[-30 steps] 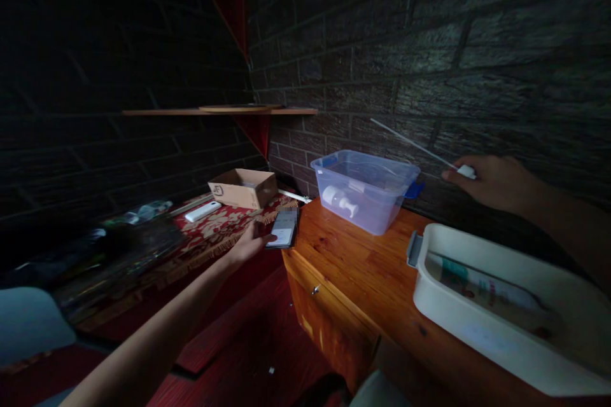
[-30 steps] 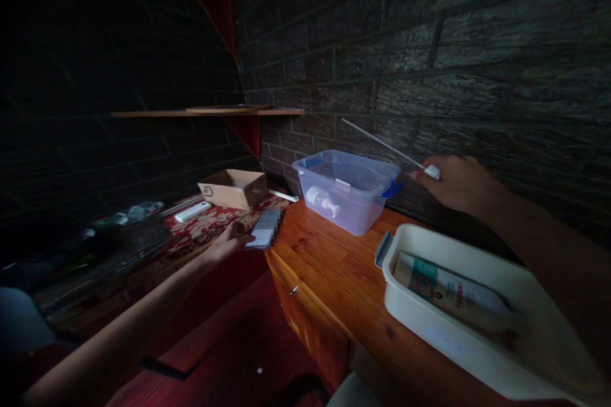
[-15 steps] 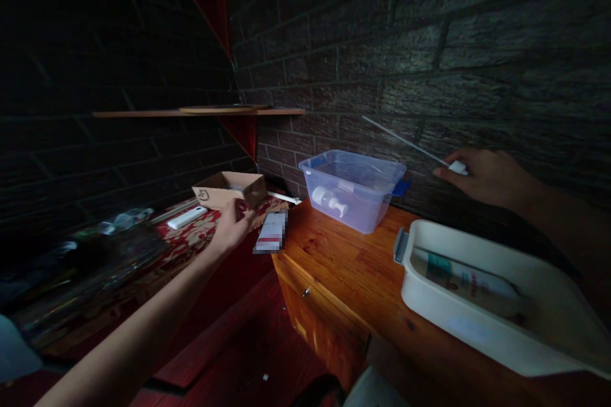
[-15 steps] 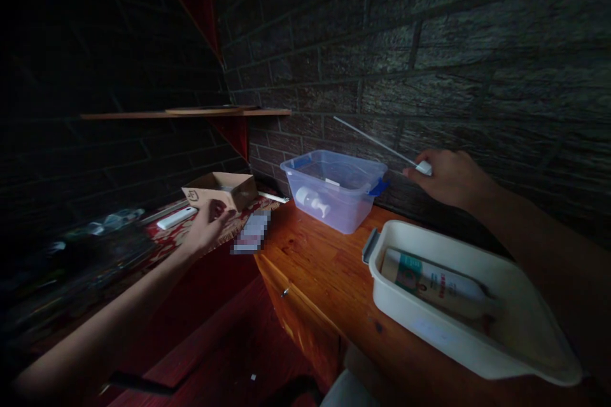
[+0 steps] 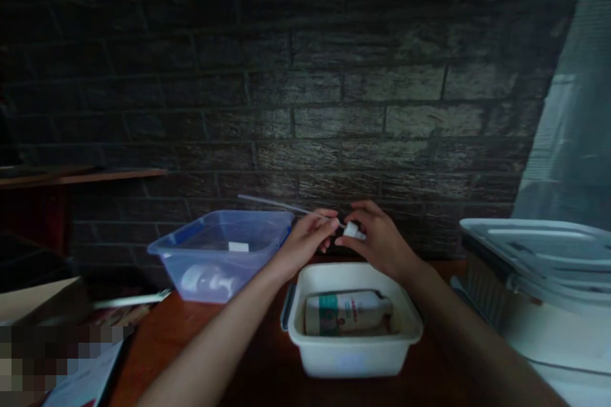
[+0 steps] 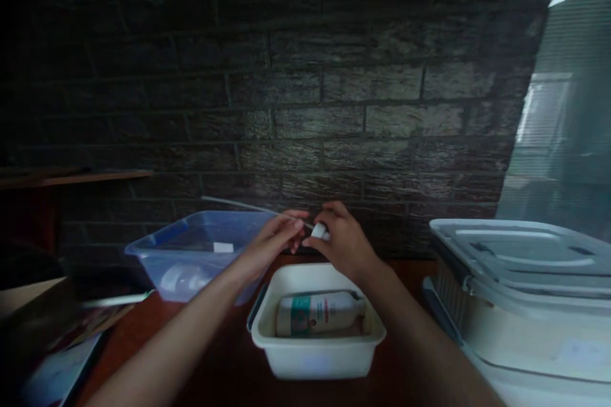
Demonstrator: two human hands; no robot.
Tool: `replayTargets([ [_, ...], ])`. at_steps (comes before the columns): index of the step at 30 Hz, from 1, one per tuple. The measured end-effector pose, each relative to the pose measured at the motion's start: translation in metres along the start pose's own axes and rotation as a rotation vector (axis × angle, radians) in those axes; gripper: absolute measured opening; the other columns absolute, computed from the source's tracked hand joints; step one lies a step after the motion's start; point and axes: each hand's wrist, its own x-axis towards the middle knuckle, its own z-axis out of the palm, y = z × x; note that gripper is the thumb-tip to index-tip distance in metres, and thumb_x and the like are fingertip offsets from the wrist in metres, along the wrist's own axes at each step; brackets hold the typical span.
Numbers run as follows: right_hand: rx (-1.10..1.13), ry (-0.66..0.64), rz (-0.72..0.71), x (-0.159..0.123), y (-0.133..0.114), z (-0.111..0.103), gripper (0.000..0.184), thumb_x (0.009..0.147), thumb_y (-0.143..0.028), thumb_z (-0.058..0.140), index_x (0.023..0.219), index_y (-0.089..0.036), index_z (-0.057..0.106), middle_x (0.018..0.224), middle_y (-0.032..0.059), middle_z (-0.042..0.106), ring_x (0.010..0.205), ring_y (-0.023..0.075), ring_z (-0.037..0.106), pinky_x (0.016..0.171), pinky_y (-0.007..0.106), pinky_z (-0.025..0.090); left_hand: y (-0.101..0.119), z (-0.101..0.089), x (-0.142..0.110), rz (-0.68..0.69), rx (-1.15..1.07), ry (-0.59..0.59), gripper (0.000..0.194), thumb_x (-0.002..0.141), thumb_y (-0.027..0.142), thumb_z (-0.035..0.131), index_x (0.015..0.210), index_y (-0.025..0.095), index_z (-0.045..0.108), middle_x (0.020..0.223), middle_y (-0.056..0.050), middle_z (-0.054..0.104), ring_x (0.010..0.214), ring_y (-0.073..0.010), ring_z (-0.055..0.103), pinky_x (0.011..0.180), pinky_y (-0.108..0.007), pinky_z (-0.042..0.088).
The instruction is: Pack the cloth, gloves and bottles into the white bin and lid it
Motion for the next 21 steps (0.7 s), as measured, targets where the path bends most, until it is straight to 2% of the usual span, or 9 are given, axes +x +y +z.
replayTargets([
  [3, 0.084, 0.024, -0.055, 0.007, 0.004, -0.006, 0.028, 0.083, -0.035, 0.081, 0.108, -0.023, 0.074, 0.130, 0.0120, 0.061, 0.122, 0.0277, 0.061, 0.101, 0.042, 0.052, -0.003, 0.018, 0.023, 0.028, -0.151, -0.039, 0.039, 0.085, 0.047, 0.077, 0.114, 0.021, 0.071, 0.075, 0.002, 0.064, 0.058, -0.0091, 0.054, 0.055, -0.021, 0.044],
  [5, 0.184, 0.094, -0.040, 0.015, 0.007, -0.006, 0.035, 0.080, -0.032, 0.083, 0.113, -0.025, 0.073, 0.134, 0.0105, 0.059, 0.108, 0.0242, 0.066, 0.094, 0.041, 0.055, -0.001, 0.020, 0.030, 0.051, -0.238, 0.005, 0.034, 0.083, 0.044, 0.080, 0.107, 0.021, 0.074, 0.077, 0.000, 0.067, 0.060, -0.0089, 0.056, 0.055, -0.020, 0.046],
  [8, 0.480, 0.204, 0.022, 0.025, 0.013, 0.000, 0.052, 0.077, -0.028, 0.085, 0.125, -0.029, 0.066, 0.137, 0.0079, 0.059, 0.093, 0.0187, 0.069, 0.086, 0.037, 0.059, 0.004, 0.016, 0.033, 0.073, -0.332, 0.061, 0.028, 0.081, 0.041, 0.082, 0.101, 0.021, 0.078, 0.088, -0.003, 0.072, 0.070, -0.0116, 0.065, 0.063, -0.022, 0.055],
  [11, 0.798, 0.237, 0.086, 0.028, 0.016, 0.007, 0.068, 0.071, -0.026, 0.089, 0.132, -0.031, 0.059, 0.134, 0.0069, 0.063, 0.099, 0.0202, 0.070, 0.086, 0.036, 0.059, 0.007, 0.012, 0.033, 0.094, -0.365, 0.077, 0.026, 0.081, 0.038, 0.083, 0.102, 0.023, 0.078, 0.094, -0.005, 0.076, 0.078, -0.0143, 0.070, 0.072, -0.026, 0.061],
  [13, 0.935, 0.252, 0.101, 0.028, 0.016, 0.008, 0.075, 0.067, -0.026, 0.093, 0.133, -0.031, 0.058, 0.132, 0.0063, 0.064, 0.103, 0.0212, 0.070, 0.090, 0.037, 0.059, 0.007, 0.011, 0.034, 0.124, -0.386, 0.111, 0.025, 0.081, 0.036, 0.083, 0.103, 0.023, 0.078, 0.093, -0.005, 0.077, 0.080, -0.0149, 0.072, 0.075, -0.026, 0.062],
  [16, 1.006, 0.237, 0.081, 0.024, 0.012, 0.005, 0.069, 0.068, -0.025, 0.092, 0.130, -0.030, 0.061, 0.120, 0.0041, 0.071, 0.105, 0.0218, 0.071, 0.095, 0.038, 0.058, 0.005, 0.011, 0.035, 0.145, -0.450, 0.168, 0.022, 0.084, 0.033, 0.080, 0.103, 0.023, 0.078, 0.094, -0.004, 0.078, 0.079, -0.0135, 0.072, 0.077, -0.025, 0.062],
  [19, 0.997, 0.154, 0.053, 0.018, 0.008, 0.001, 0.053, 0.080, -0.025, 0.084, 0.129, -0.030, 0.065, 0.111, 0.0032, 0.075, 0.104, 0.0215, 0.072, 0.096, 0.039, 0.057, 0.001, 0.009, 0.035, 0.123, -0.498, 0.152, 0.019, 0.087, 0.030, 0.078, 0.104, 0.022, 0.079, 0.096, -0.004, 0.078, 0.078, -0.0126, 0.072, 0.076, -0.024, 0.063],
  [21, 0.990, 0.141, 0.060, 0.014, 0.007, 0.000, 0.051, 0.084, -0.026, 0.081, 0.132, -0.031, 0.064, 0.113, 0.0034, 0.076, 0.105, 0.0217, 0.072, 0.095, 0.040, 0.058, 0.000, 0.007, 0.034, 0.113, -0.499, 0.135, 0.020, 0.086, 0.029, 0.078, 0.105, 0.022, 0.079, 0.101, -0.005, 0.079, 0.084, -0.0150, 0.074, 0.080, -0.026, 0.064],
])
